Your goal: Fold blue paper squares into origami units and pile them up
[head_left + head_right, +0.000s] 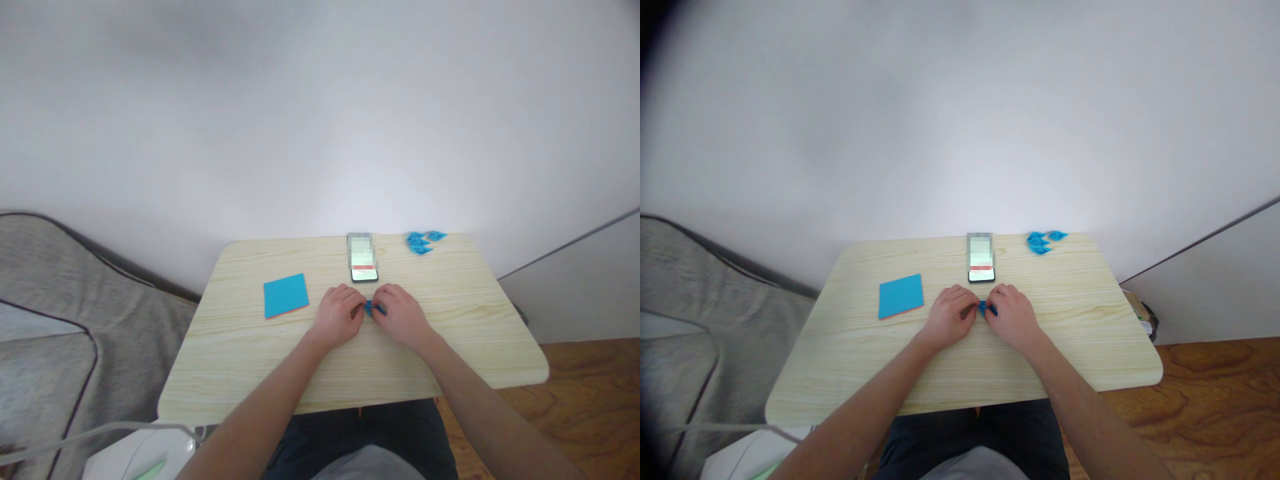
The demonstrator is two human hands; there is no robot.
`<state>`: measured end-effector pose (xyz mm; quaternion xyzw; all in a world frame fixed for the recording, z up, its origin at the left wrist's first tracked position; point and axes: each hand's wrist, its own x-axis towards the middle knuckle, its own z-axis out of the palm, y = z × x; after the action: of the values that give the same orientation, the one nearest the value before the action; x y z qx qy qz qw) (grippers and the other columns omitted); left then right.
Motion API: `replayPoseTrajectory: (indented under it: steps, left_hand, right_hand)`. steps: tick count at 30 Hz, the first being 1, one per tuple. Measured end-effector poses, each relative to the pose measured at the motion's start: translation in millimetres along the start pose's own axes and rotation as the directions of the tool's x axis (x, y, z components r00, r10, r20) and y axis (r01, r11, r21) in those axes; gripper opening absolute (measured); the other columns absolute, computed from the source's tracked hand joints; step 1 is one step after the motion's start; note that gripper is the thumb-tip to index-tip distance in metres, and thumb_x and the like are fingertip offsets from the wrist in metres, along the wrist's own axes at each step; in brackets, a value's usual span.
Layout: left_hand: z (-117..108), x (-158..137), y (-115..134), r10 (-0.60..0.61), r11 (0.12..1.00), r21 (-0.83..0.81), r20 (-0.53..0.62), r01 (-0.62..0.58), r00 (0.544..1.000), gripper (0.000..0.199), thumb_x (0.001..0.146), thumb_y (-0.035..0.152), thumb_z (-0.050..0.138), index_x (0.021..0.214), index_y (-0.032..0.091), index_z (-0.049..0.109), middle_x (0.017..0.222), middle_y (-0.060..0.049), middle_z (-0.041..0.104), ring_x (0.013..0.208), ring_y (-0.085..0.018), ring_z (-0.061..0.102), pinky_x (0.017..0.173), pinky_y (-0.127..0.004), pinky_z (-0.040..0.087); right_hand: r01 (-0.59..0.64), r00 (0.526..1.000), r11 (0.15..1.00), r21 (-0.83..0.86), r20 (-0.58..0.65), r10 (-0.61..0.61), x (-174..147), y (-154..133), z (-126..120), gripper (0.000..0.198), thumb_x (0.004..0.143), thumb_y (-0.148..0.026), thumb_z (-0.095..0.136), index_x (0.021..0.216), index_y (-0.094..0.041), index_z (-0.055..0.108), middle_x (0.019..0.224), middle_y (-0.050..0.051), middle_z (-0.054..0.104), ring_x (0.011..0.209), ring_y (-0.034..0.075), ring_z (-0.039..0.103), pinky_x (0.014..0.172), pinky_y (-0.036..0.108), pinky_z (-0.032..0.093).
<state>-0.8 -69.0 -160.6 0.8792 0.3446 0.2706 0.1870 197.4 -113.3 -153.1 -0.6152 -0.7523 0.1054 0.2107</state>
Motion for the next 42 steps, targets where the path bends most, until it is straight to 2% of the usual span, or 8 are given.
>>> replayPoseTrajectory:
  steps: [11,17,20,22,27,36,42]
  left_hand:
    - [0.6,0.3,0.4,0.01,1.0,0.013,-0.001,-0.01,1.0,0.016,0.091,0.012,0.059,0.096,0.023,0.069,0.095,-0.005,0.074,0.097,-0.022,0.063,0.083,-0.039,0.047]
    - [1.1,-1.0,1.3,0.036,0.998,0.046,0.005,-0.037,0.999,0.013,0.092,0.014,0.059,0.095,0.023,0.068,0.095,-0.003,0.074,0.096,-0.022,0.062,0.082,-0.039,0.045]
    - [2.9,-1.5,3.2,0.052,0.996,0.065,0.012,-0.052,0.999,0.014,0.092,0.014,0.059,0.097,0.022,0.068,0.096,-0.004,0.074,0.097,-0.022,0.062,0.084,-0.04,0.044]
    - [4.8,-0.7,5.2,0.056,0.996,0.072,0.015,-0.057,0.998,0.015,0.092,0.013,0.058,0.098,0.022,0.068,0.097,-0.004,0.074,0.098,-0.022,0.062,0.085,-0.04,0.044]
    - [10.9,6.6,12.5,0.06,0.996,0.071,0.021,-0.061,0.998,0.014,0.092,0.015,0.059,0.099,0.022,0.068,0.099,-0.004,0.074,0.1,-0.022,0.062,0.084,-0.039,0.044]
    - [24.3,21.6,24.5,0.045,0.996,0.083,0.002,-0.045,0.999,0.012,0.092,0.015,0.061,0.097,0.023,0.068,0.099,-0.003,0.074,0.099,-0.022,0.062,0.085,-0.039,0.044]
    - [33.0,27.3,29.5,0.021,0.996,0.091,-0.022,-0.019,1.0,0.012,0.093,0.015,0.059,0.096,0.023,0.068,0.099,-0.004,0.074,0.099,-0.023,0.062,0.084,-0.04,0.043]
  right_hand:
    - [-0.002,1.0,0.999,-0.044,-0.022,0.001,-5.8,-5.2,0.8,0.008,0.09,-0.023,0.067,0.092,-0.026,0.074,0.1,0.008,0.07,0.098,0.027,0.061,0.083,0.04,0.05]
    - [-0.032,0.997,0.997,0.076,-0.066,0.037,-12.4,-1.5,0.6,0.01,0.094,-0.029,0.065,0.097,-0.025,0.073,0.101,0.006,0.073,0.102,0.025,0.063,0.092,0.04,0.051]
    - [-0.092,0.988,0.982,0.166,-0.106,0.111,-19.8,8.5,-1.2,0.02,0.094,-0.032,0.065,0.111,-0.024,0.07,0.107,0.006,0.074,0.103,0.024,0.066,0.096,0.039,0.051]
    - [-0.154,0.975,0.962,0.226,-0.123,0.185,-24.5,17.1,-3.0,0.026,0.094,-0.032,0.063,0.117,-0.023,0.068,0.106,0.006,0.075,0.095,0.022,0.069,0.09,0.038,0.054]
    - [-0.255,0.952,0.904,0.344,-0.075,0.297,-27.6,35.6,-8.8,0.02,0.093,-0.036,0.061,0.105,-0.024,0.073,0.09,0.003,0.077,0.078,0.019,0.071,0.073,0.031,0.057]
    - [-0.287,0.951,0.893,0.346,-0.01,0.31,-21.7,54.8,-26.1,0.015,0.089,-0.033,0.064,0.091,-0.024,0.076,0.083,0.002,0.078,0.076,0.019,0.071,0.074,0.032,0.054]
    - [-0.283,0.956,0.905,0.319,0.017,0.293,-20.8,62.2,-36.9,0.015,0.09,-0.033,0.064,0.092,-0.025,0.077,0.087,0.002,0.078,0.078,0.019,0.072,0.075,0.031,0.054]
